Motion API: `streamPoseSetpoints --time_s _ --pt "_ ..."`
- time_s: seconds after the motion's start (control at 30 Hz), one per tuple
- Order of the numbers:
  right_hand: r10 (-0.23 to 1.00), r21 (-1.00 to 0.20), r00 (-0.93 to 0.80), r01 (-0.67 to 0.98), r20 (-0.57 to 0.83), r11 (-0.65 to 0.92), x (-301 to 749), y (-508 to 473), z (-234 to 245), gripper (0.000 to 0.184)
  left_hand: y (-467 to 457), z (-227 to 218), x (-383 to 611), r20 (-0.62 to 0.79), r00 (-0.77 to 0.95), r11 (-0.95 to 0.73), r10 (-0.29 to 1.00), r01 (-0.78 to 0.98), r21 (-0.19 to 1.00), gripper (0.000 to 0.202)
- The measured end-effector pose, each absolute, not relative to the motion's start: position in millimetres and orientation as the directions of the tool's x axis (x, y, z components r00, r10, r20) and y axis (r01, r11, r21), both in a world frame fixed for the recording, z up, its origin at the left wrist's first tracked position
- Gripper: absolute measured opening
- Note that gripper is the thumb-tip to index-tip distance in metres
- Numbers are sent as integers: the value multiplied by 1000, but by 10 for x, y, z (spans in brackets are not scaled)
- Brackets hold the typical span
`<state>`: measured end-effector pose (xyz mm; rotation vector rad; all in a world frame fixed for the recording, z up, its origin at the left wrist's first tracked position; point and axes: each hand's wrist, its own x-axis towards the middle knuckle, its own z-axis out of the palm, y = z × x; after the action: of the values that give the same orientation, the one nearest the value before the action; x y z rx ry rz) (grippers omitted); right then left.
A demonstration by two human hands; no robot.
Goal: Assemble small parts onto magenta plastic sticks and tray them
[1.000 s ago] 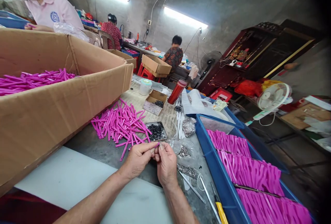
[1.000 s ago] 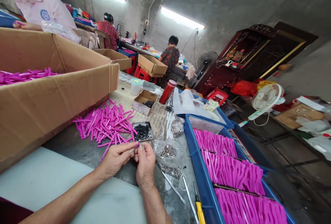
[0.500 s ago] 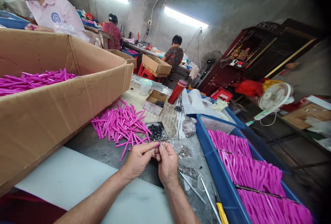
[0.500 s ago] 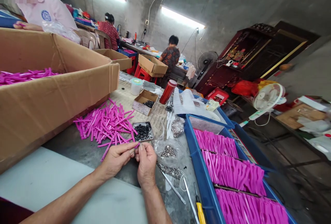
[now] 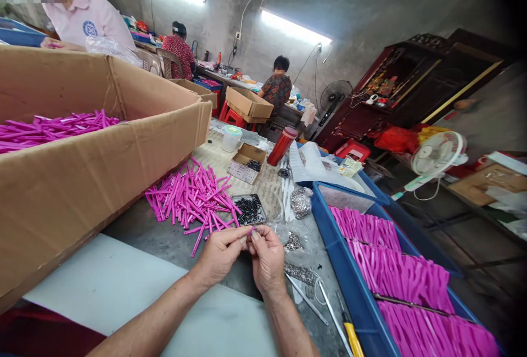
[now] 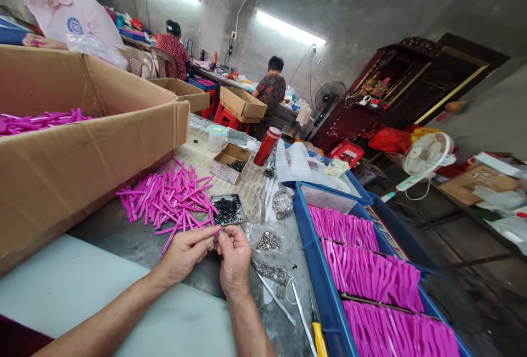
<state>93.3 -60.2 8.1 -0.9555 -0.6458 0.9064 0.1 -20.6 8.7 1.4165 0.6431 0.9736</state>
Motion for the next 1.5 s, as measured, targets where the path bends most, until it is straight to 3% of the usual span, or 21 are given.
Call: streamPoseSetpoints --time_s 1.1,1.3,1.5 --pt "914 -851 405 -468 35 240 948 -616 91 11 -214 70 2 234 488 -154 841 -200 968 29" --pt "927 -836 374 -499 31 229 933 -635 116 11 -220 66 3 186 505 -73 843 -236 969 29" --pt "932 -864 361 -457 38 212 933 -638 104 13 -211 106 28 42 547 140 836 -286 948 35"
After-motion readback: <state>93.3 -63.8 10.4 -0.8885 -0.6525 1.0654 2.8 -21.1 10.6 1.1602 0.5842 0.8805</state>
